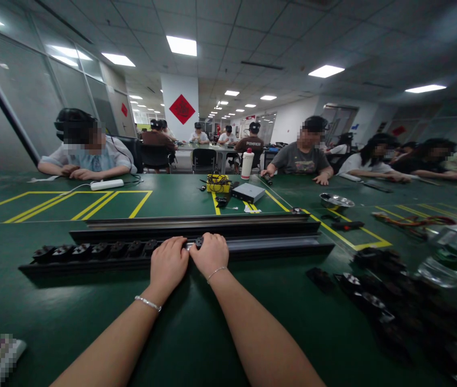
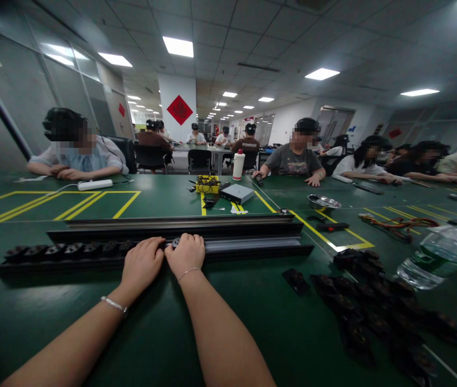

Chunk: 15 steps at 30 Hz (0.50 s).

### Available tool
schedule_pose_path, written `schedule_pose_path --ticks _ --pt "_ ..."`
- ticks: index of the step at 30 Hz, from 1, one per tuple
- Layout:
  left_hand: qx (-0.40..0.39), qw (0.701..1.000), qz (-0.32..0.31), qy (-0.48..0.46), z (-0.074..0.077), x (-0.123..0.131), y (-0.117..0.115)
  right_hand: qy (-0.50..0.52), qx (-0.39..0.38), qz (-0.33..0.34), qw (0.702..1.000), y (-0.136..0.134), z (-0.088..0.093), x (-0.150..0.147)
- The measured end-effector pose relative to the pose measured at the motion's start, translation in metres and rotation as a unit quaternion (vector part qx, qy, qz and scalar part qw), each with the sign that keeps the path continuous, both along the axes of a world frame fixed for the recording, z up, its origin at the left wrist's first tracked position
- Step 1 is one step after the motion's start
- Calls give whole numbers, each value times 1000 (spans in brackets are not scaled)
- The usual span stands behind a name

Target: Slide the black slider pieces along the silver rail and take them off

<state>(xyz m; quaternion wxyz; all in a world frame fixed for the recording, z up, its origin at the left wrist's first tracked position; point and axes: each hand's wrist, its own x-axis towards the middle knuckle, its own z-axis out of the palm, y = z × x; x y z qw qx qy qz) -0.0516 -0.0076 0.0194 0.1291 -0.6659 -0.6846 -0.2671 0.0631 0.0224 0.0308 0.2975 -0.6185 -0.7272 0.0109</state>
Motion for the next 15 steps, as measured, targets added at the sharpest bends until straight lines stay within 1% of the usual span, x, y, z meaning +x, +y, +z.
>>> schedule_pose_path --ticks 8,15 --pt "1 1000 4 3 -2 -1 1 1 -18 7 1000 2 5 7" --pt "7 1000 0 3 -2 -1 1 -1 -18 5 1000 3 4 8"
